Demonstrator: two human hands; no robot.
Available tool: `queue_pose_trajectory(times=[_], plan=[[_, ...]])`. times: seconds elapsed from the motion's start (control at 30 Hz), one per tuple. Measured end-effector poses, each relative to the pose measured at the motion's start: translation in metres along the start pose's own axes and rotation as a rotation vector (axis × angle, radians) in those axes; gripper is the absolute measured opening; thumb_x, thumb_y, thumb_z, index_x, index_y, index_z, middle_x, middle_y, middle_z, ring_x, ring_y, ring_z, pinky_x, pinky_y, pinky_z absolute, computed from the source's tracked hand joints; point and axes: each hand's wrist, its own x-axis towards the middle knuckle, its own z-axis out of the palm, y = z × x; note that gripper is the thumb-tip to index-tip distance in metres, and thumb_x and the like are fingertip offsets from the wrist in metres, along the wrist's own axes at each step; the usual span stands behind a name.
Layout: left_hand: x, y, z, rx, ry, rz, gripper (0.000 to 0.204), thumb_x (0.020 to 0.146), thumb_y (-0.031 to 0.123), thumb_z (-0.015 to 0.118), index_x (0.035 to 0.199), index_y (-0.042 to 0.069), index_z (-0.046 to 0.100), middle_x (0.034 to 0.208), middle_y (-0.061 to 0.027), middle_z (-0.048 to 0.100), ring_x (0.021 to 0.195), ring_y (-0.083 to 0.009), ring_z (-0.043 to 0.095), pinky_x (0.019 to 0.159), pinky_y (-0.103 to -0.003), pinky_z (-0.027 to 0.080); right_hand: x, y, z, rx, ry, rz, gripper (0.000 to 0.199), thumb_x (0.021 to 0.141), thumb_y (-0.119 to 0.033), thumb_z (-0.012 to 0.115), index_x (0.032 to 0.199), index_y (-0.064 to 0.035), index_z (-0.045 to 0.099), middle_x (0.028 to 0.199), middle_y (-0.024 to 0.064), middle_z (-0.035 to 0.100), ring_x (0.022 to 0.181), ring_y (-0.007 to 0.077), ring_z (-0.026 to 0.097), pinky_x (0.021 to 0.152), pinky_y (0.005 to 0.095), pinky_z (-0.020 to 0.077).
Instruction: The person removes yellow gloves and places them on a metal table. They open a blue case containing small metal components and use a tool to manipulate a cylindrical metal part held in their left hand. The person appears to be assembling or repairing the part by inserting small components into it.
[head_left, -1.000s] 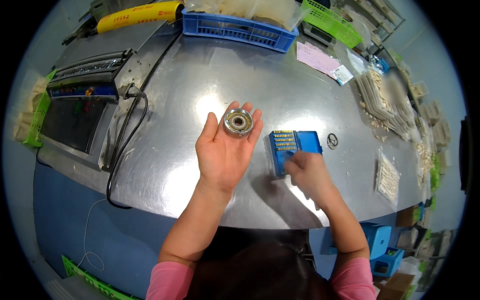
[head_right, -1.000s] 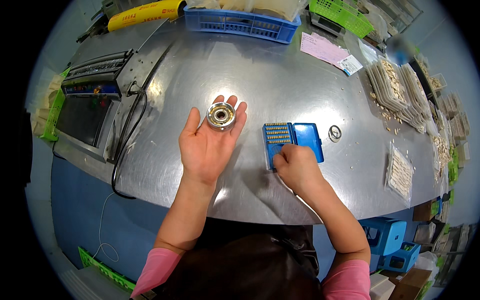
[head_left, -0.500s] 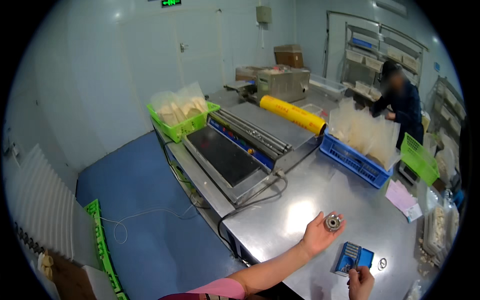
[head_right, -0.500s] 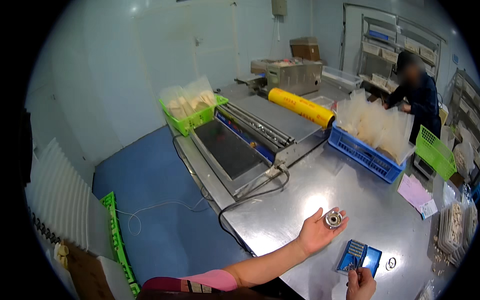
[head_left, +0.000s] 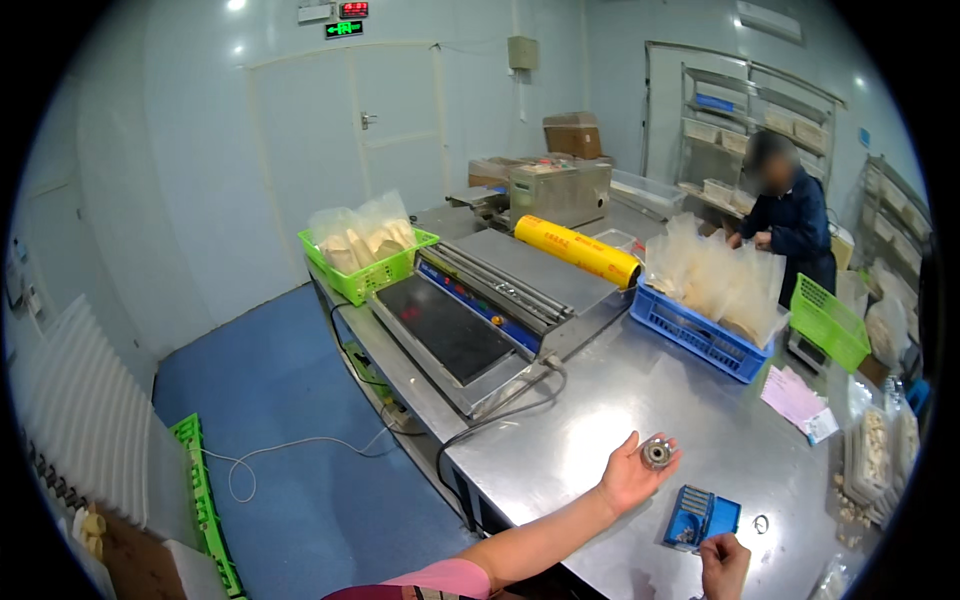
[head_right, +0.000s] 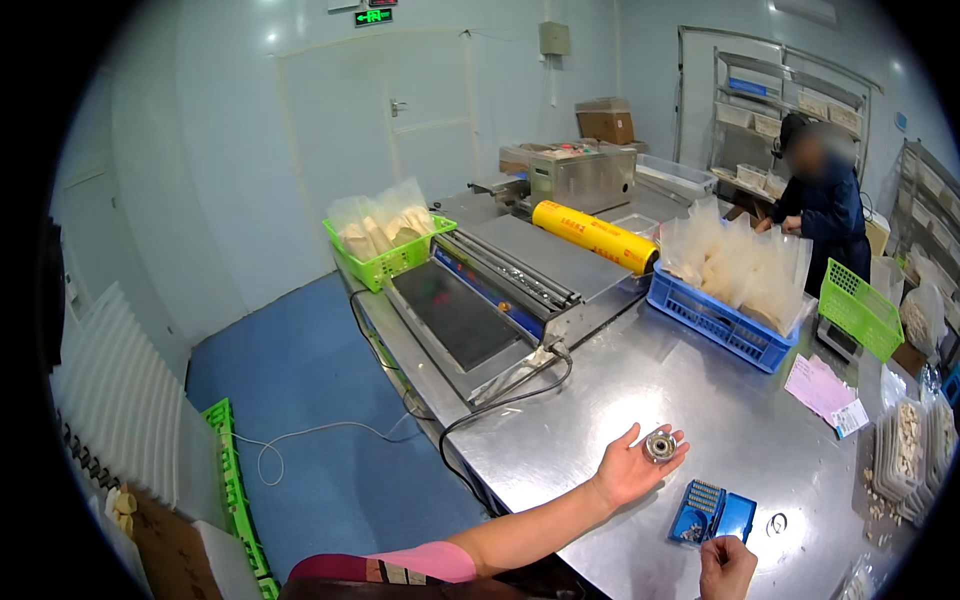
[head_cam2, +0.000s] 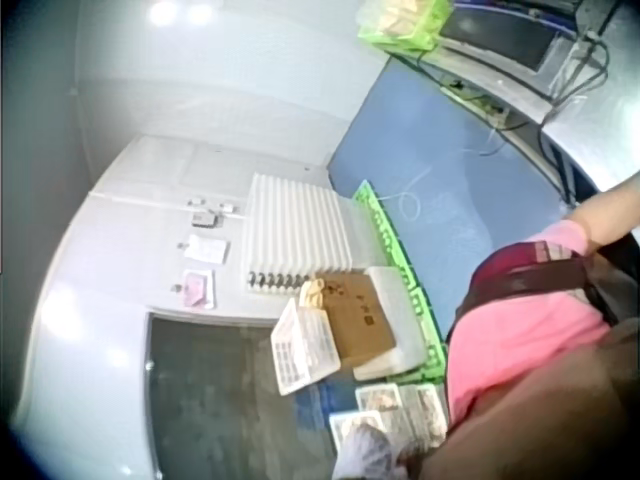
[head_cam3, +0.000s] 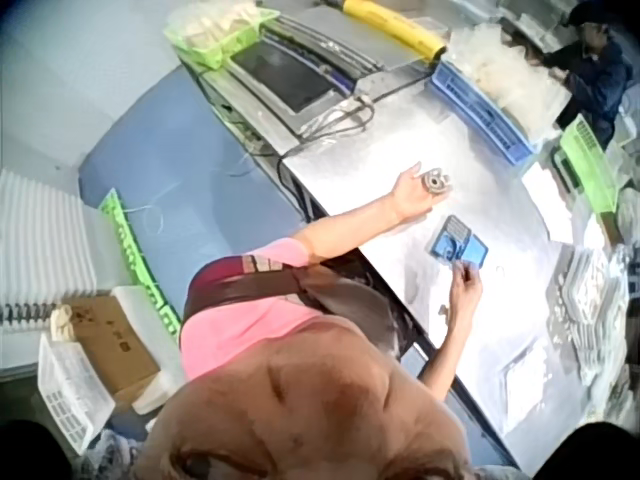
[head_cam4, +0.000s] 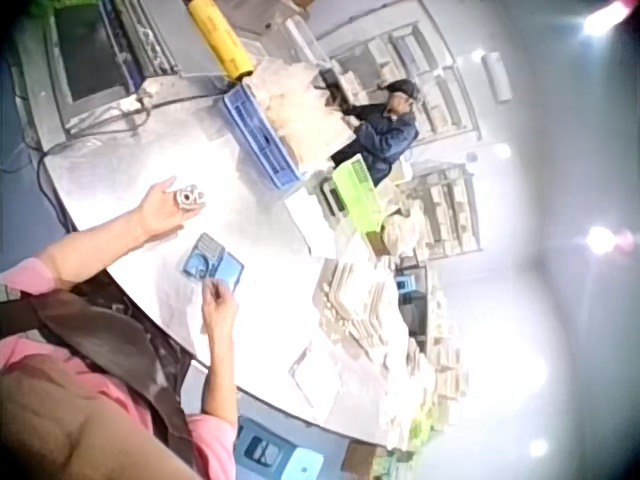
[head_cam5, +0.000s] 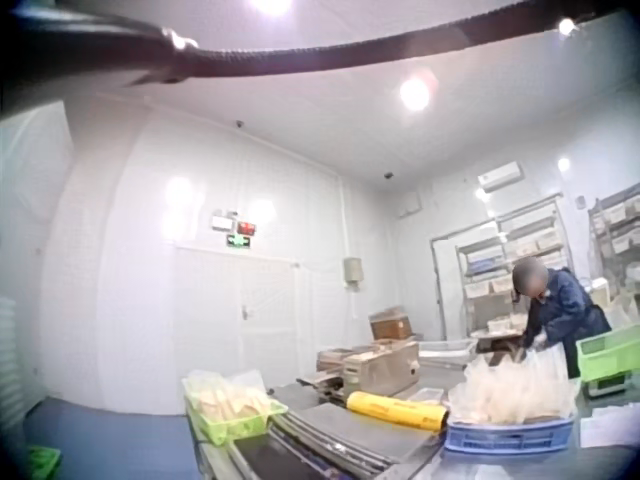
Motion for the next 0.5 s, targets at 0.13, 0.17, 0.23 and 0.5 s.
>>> queue_pose_trajectory(times=[0.13,0.17,0.23,0.5], plan=[[0.005,-0.009,-0.005,-0.09,-0.091,-0.083,0.045,0.101,0.041,0.035,0.11,0.0,0.053,0.114,-0.0187,0.057,0.113,-0.034,0.051,0.102,-0.049,0.041,0.01,-0.02,-0.016,-0.125,0.102,-0.005,0.018,0.085,-0.011,0.061,0.077,0.0054,0.059,0.057,0.0148,0.054,0.051,0.0148,0.048,0.05,0.0313,0.0394],[0.003,-0.005,-0.004,-0.141,-0.112,-0.104,0.045,0.101,0.04,0.035,0.108,0.0,0.054,0.112,-0.0187,0.058,0.11,-0.0332,0.053,0.1,-0.05,0.042,0.015,-0.022,-0.018,-0.15,0.082,0.016,0.019,0.086,-0.011,0.06,0.076,0.0054,0.058,0.057,0.0137,0.052,0.051,0.0155,0.046,0.051,0.0314,0.0391],[-0.007,0.001,0.011,-0.053,-0.006,-0.029,0.043,0.099,0.039,0.04,0.108,-0.001,0.053,0.109,-0.0197,0.057,0.109,-0.0342,0.052,0.1,-0.049,0.042,0.027,-0.026,-0.015,-0.19,0.094,-0.172,0.012,0.087,-0.009,0.062,0.084,0.0023,0.061,0.065,0.0125,0.054,0.058,0.0173,0.05,0.055,0.0294,0.0403],[-0.01,0.015,0.029,0.018,-0.059,-0.021,0.055,0.101,0.04,0.031,0.129,-0.007,0.036,0.138,-0.026,0.034,0.135,-0.0425,0.026,0.113,-0.051,0.025,0.062,-0.04,0.012,-0.164,-0.045,-0.198,0.02,0.071,0.006,0.068,0.088,-0.0045,0.069,0.086,0.0073,0.065,0.074,0.0208,0.066,0.066,0.0289,0.0535]])
